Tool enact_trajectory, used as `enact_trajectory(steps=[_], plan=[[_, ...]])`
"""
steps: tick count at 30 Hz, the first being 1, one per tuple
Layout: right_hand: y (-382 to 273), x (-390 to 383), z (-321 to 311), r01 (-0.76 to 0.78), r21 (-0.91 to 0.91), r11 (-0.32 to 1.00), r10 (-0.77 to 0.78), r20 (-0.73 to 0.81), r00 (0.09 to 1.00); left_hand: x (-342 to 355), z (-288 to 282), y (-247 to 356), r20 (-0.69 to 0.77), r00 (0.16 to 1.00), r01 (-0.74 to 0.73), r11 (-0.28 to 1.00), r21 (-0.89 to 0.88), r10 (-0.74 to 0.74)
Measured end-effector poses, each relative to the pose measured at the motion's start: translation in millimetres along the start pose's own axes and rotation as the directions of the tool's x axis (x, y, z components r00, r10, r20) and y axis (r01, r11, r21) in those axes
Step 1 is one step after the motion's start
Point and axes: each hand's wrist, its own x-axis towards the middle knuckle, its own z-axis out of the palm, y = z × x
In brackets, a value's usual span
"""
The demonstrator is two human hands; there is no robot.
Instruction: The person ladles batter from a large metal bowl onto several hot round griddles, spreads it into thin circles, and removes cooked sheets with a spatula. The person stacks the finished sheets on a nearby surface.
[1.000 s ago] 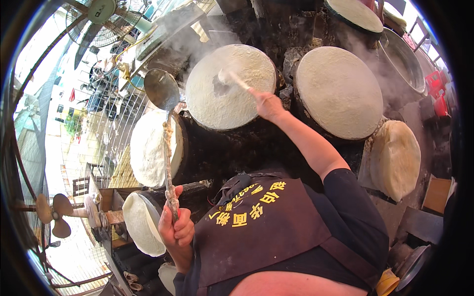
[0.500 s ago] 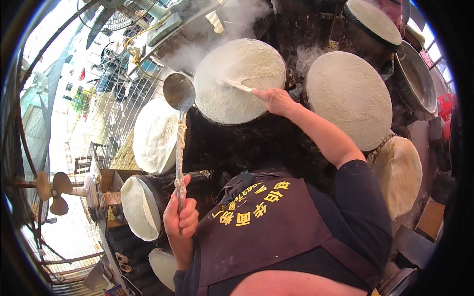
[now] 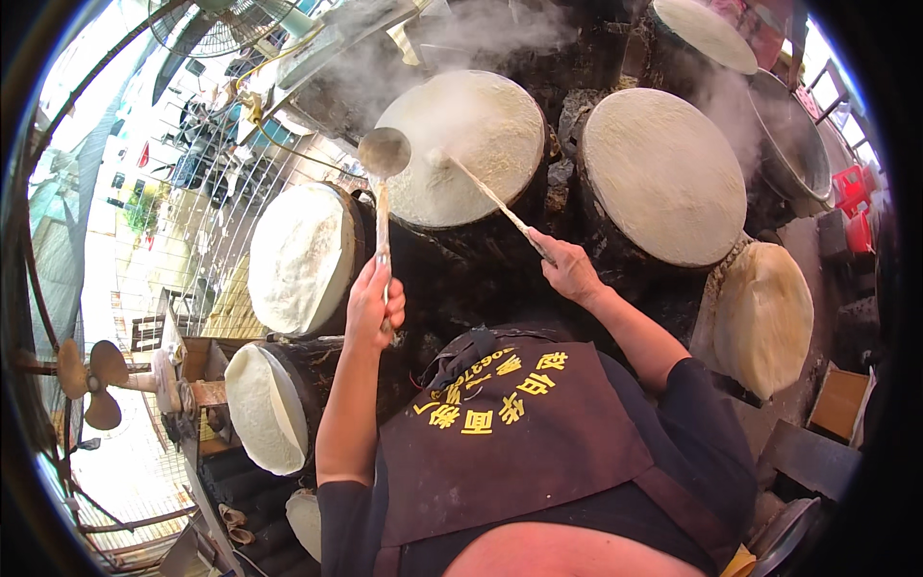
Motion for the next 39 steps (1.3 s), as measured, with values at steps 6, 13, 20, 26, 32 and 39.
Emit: enact_trajectory(steps=[6,13,20,26,32,39], plan=[[-35.9,-29.5,26.4,-0.451,0.460,0.765,0.478,0.064,0.876,37.4,17.9,-8.2,0.046,0.994,-0.114,0.923,0.369,0.104],[-62.7,-25.2,91.7,-0.380,0.384,0.842,0.351,0.144,0.925,14.7,83.1,-29.1,0.138,0.990,0.039,0.999,-0.018,-0.036],[-34.7,-22.1,50.4,-0.073,0.111,0.991,0.101,-0.279,0.955,-9.3,-26.7,12.0,0.596,0.796,0.555,0.522,-0.648,-0.107],[-44.8,-52.4,43.9,0.022,-0.244,0.970,0.021,0.171,0.985,-108.0,-91.6,-26.8,0.514,0.852,0.439,0.676,-0.592,-0.103],[-23.1,-49.4,37.0,0.018,-0.171,0.985,-0.046,-0.157,0.987,-160.9,-111.4,-44.4,0.428,0.893,0.384,0.729,-0.566,-0.138],[-118.8,-34.6,74.9,0.125,0.128,0.984,-0.143,0.140,0.980,-191.1,-140.9,-58.1,0.332,0.941,0.275,0.731,-0.625,-0.070]])
